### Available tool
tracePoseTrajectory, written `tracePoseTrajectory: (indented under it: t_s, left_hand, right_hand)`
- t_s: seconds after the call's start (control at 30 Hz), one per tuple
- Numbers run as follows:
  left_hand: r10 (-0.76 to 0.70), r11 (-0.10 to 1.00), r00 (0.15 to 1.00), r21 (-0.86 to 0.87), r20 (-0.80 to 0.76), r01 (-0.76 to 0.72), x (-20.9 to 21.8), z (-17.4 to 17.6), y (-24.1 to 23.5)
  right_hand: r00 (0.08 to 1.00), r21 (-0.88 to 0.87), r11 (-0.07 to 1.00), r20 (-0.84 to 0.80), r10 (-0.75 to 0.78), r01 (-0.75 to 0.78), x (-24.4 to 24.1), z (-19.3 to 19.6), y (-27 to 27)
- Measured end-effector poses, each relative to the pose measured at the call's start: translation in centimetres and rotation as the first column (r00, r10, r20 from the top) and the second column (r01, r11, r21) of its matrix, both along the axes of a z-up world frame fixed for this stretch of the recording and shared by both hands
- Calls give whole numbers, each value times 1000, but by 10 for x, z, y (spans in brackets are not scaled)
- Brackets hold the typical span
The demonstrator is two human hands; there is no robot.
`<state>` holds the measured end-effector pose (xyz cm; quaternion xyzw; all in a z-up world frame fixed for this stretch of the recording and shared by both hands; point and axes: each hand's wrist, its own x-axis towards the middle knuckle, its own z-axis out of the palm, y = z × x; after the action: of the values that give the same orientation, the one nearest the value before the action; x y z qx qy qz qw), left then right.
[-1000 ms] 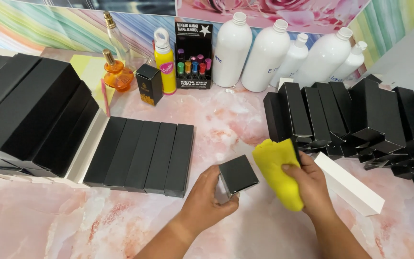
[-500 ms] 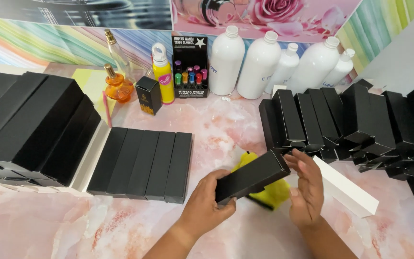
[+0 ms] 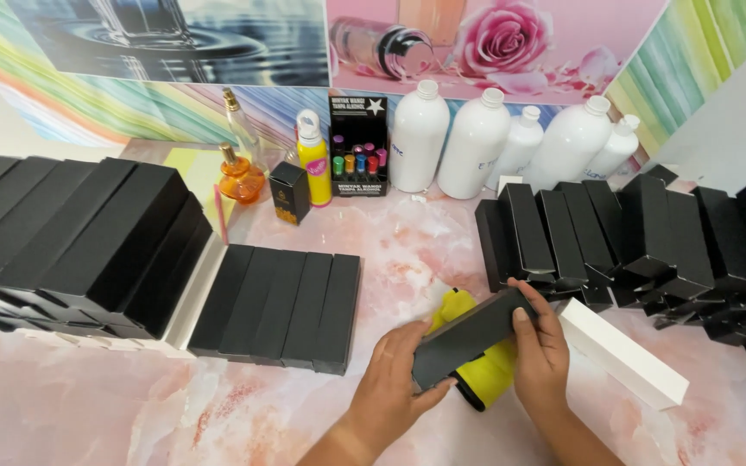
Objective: Cleaning black perfume boxes with a yellow cloth and stacking them on a table.
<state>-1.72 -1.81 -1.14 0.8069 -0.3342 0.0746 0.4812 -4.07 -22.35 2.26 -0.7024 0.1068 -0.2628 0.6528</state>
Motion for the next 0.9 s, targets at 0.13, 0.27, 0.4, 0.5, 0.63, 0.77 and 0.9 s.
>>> tracePoseTrajectory:
  t_s: [0.13, 0.27, 0.4, 0.5, 0.63, 0.77, 0.9]
  left_hand:
    - [435, 900, 825, -199, 361, -388, -9, 13, 8]
    - [422, 818, 906, -419, -24, -393, -11, 30, 43]
    - [437, 632, 894, -675, -95, -381, -17, 23, 73]
    - [535, 646, 844, -631, -27, -430, -27, 38, 90]
    - [641, 626, 760, -500, -106, -598, -28, 26, 110]
    - [707, 595, 681, -359, -193, -719, -25, 10, 122]
    - [788, 539, 570, -184, -233, -822, -31, 10, 120]
  right_hand:
    - [999, 370, 929, -31, 44, -29, 27, 13, 14]
    - [986, 433, 886, 70, 152, -167, 72, 35, 47]
    - [941, 423, 841, 133, 311, -338, 129, 55, 106]
    - [869, 252, 832, 102, 485, -494, 162, 69, 159]
    - [817, -58, 820, 70, 573, -570, 181, 60, 201]
    - [808, -72, 807, -126, 575, -586, 188, 39, 220]
    - [783, -176, 776, -306, 542, -605, 185, 37, 218]
